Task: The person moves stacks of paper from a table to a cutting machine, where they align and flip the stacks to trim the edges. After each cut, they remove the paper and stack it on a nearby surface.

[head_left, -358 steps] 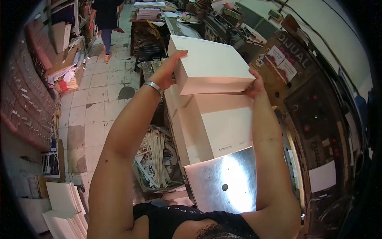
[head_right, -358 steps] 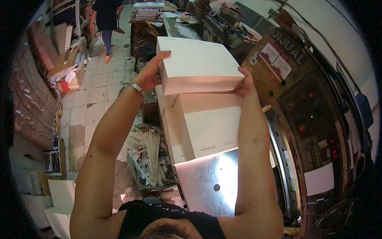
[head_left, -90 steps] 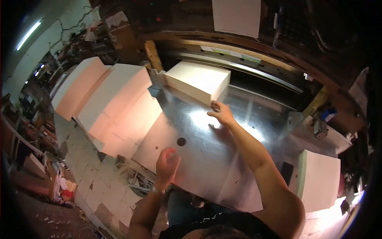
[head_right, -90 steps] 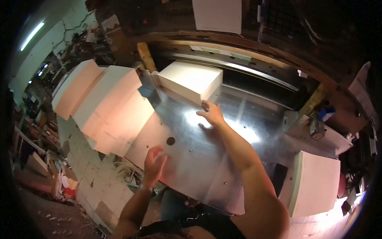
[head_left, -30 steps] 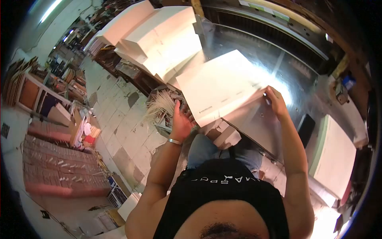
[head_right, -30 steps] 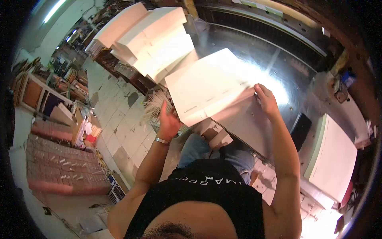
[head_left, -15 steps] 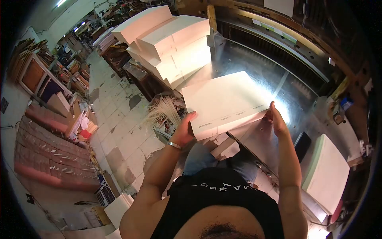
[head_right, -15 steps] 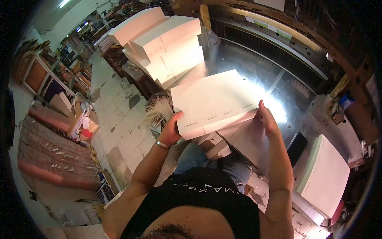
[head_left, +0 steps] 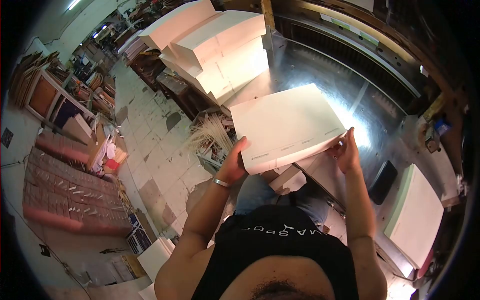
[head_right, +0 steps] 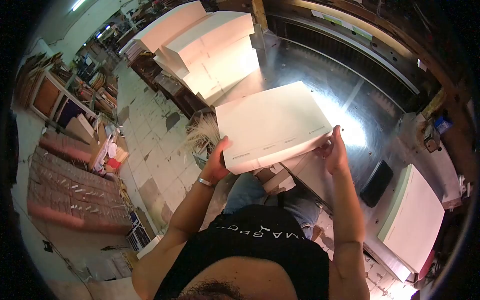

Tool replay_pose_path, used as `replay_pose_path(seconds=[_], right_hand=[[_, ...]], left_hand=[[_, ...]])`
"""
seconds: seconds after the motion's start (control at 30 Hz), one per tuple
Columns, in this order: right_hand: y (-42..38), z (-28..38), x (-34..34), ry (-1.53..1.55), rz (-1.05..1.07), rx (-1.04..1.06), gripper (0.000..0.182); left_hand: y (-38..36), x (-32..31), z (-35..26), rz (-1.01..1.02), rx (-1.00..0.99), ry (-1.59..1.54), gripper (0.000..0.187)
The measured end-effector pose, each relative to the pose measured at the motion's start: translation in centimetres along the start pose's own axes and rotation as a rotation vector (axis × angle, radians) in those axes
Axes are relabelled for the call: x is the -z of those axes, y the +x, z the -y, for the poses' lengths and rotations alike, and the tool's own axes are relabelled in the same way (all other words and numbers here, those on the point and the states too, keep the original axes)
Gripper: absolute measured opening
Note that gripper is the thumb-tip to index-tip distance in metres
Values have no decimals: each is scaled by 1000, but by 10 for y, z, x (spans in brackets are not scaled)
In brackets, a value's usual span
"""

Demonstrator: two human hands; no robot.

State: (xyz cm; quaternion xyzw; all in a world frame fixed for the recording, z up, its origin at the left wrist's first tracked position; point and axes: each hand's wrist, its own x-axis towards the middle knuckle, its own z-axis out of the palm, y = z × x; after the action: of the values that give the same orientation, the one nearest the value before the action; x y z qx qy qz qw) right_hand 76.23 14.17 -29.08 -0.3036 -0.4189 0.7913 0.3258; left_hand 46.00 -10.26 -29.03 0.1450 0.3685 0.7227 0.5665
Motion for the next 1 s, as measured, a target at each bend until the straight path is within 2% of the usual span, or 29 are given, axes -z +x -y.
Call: replay_pose_path(seconds=[0.07, 0.17, 0.27, 0.37, 0.5, 0.57, 0.6, 0.7, 0.8, 0.9, 0.97, 1.0], right_hand=[[-4, -5, -12, -24, -75, 58, 81], [-6, -1, -34, 75, -193, 81, 65], [-17, 15, -50, -146, -137, 70, 51], [-14, 12, -51, 22, -107, 111, 44], [-15, 3, -56, 23, -194, 190, 34], [-17, 0, -47, -21, -164, 180, 36], [-19, 1, -45, -34, -177, 174, 39], [-29, 4, -45, -37, -202, 156, 43], [-38, 7, -50, -29, -180, 166, 44], [-41, 24, -58, -22, -89, 204, 43], [-47, 44, -80, 40, -42, 268, 43], [-46, 56, -84, -36, 31, 321, 51]], left_hand=[[-8, -17, -4, 9, -48, -48, 66], [-5, -2, -9, 107, 102, -200, 73], [-4, 0, -10, 55, 98, -176, 68], [-3, 3, -5, 20, 11, 25, 61], [-7, 3, -1, 48, -3, -26, 47], [-10, 4, 6, 15, -45, 1, 43], [-6, 14, 16, 24, -183, 175, 43], [-23, 1, 13, -48, -144, 128, 45], [-55, -35, -15, -147, -152, 377, 34], [-63, -42, -28, -120, -171, 333, 40], [-63, -46, -33, -108, -248, 196, 49], [-62, -50, -39, -102, -288, 130, 54]])
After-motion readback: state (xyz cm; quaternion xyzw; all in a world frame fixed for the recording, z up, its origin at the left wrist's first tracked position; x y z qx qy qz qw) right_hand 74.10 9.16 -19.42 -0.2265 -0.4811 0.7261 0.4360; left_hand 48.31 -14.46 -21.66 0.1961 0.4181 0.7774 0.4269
